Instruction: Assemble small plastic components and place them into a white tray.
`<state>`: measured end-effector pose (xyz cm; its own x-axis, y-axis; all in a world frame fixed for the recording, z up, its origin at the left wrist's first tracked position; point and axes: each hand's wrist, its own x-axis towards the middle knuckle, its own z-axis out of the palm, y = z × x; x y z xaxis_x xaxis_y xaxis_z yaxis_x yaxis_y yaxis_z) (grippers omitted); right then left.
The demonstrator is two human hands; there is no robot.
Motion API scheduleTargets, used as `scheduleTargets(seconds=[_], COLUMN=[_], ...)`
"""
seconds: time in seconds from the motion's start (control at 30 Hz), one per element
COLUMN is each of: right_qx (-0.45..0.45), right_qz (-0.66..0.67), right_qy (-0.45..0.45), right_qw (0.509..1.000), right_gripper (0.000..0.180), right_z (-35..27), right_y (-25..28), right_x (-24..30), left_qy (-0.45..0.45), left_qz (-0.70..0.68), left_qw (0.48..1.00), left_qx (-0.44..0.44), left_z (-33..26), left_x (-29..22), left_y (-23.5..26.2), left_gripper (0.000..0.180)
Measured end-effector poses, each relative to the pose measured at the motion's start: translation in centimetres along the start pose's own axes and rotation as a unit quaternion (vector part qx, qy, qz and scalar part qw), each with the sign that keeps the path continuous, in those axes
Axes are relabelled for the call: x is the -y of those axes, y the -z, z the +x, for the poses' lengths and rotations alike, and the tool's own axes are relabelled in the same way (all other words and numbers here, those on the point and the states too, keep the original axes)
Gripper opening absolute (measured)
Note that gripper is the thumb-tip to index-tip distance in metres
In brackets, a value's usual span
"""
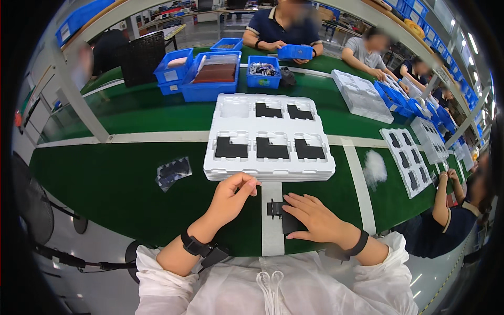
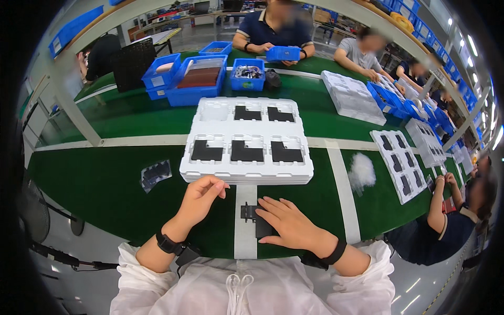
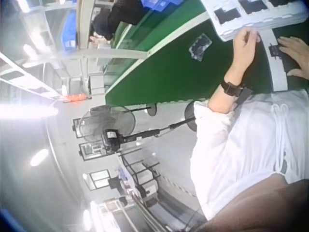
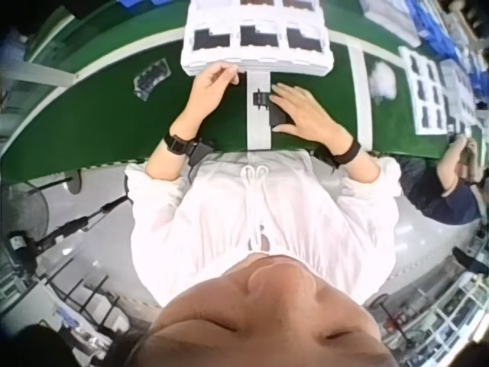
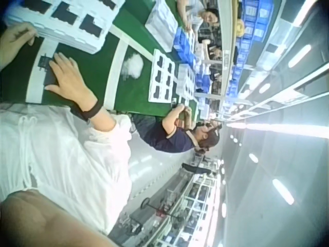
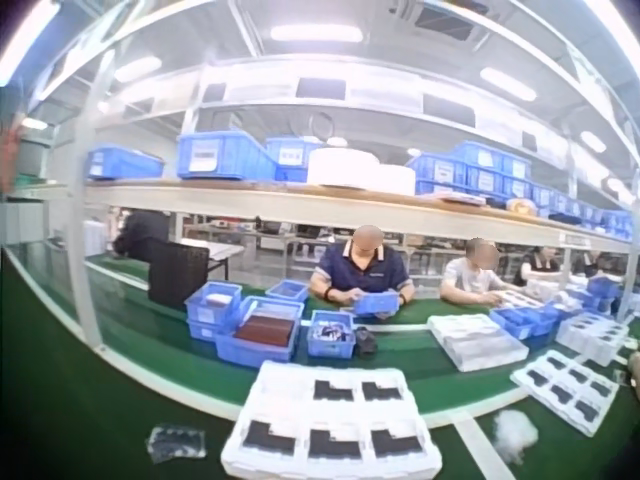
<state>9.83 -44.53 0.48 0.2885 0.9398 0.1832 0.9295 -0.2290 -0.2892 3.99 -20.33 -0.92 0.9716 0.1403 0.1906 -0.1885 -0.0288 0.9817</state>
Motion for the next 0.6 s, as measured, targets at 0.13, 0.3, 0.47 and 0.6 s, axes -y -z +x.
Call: scheduleTargets(seconds=[0.13, 0.3, 0.47, 0.6], right_qx=[0.012, -0.075, -0.1, -0.116], right_qz=[0.072, 0.637, 0.837, 0.814], right_qy=[-0.018, -0.085, 0.026, 0.108], right_qw=[0.997, 0.763, 0.537, 0.56], right_gripper=[0.062, 0.065, 0.066, 0.066], right_z=[-0.4, 0.7, 2.8, 4.6], right_y=[0.2, 1.9, 4.1, 6.4], right_x=[-0.1, -0.5, 1.5, 2.4], left_qy=[-0.008, -0.083, -0.146, -0.111], left_qz=[-0.021, 0.082, -0.012, -0.063], left_qw=[1.0, 0.992, 0.982, 0.989], left_qx=[0.001, 0.043, 0.12, 0.079], left_z=[0.1, 1.1, 2.1, 2.2], left_x=[-0.2, -4.5, -10.8, -14.2], left_y=[0.4, 0.2, -2.3, -3.2], left_gripper=[0.016, 0.023, 0.034, 0.022])
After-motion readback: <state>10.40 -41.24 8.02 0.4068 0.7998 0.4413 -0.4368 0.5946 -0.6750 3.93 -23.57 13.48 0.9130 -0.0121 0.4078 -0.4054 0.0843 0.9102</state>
